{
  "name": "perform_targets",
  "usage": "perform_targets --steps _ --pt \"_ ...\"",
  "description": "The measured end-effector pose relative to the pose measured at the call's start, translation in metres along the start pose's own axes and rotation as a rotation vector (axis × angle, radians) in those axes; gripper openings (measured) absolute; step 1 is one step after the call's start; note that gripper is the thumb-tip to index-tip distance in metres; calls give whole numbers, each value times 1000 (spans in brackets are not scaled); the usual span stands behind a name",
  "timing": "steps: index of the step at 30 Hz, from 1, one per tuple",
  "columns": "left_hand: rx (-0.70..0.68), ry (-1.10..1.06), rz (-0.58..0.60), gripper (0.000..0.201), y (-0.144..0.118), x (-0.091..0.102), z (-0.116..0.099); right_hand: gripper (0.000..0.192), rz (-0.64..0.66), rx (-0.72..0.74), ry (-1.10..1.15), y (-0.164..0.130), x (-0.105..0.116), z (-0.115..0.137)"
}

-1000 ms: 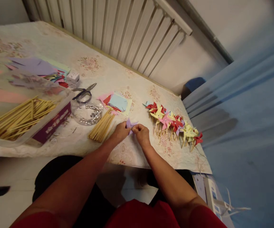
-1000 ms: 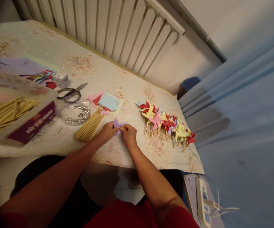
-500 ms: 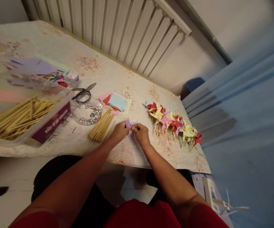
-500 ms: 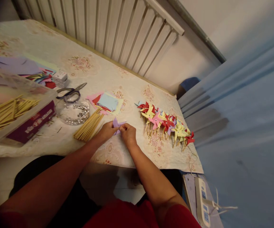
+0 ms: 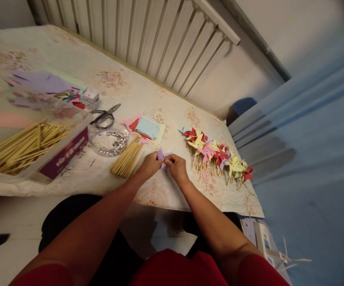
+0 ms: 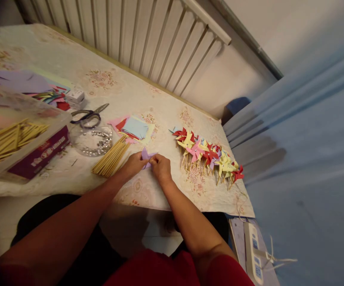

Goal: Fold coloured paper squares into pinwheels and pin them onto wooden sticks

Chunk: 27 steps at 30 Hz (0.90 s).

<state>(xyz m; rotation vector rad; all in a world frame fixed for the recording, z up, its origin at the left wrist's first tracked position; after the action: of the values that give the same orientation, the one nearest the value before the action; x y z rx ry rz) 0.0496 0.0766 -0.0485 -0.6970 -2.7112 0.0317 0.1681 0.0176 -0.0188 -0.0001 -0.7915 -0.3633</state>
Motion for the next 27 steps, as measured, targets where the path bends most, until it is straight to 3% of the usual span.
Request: perform_targets --steps 3,5,10,12,14,18,20,22,27 --pt "-6 13 8 5 1 -1 0 13 59 177 -172 0 5 15" --pt "-5 4 10 5 2 -1 0 12 60 184 -186 0 6 17" --pt "20 -1 5 4 1 1 0 12 -28 -122 130 -1 -4 -7" --pt "20 -1 16 6 0 1 -1 12 -31 -182 174 -2 -8 -12" --pt "18 -4 21 7 -1 1 -1 13 -11 -112 109 -1 -5 -8" --pt "12 0 21 7 0 1 -2 14 51 173 -218 -3 4 16" --pt "14 3 11 7 0 2 -1 14 61 215 -285 -3 5 19" --pt "15 -13 6 8 0 2 -1 15 37 154 -201 -2 3 14" --pt "21 -52 13 8 -2 3 0 13 -14 -166 98 1 -7 -11"
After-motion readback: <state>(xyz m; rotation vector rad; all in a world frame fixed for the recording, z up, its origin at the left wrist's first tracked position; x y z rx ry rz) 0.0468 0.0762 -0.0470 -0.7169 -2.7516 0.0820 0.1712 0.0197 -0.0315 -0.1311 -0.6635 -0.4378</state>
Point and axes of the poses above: each hand's wrist, its own y-axis towards the middle knuckle, its own x-axis out of the back of the hand, z = x × y, the point moved 6 cm from there along y, towards the middle knuckle, and after that the axes turned 1 degree about z, right-handed, at the moved point
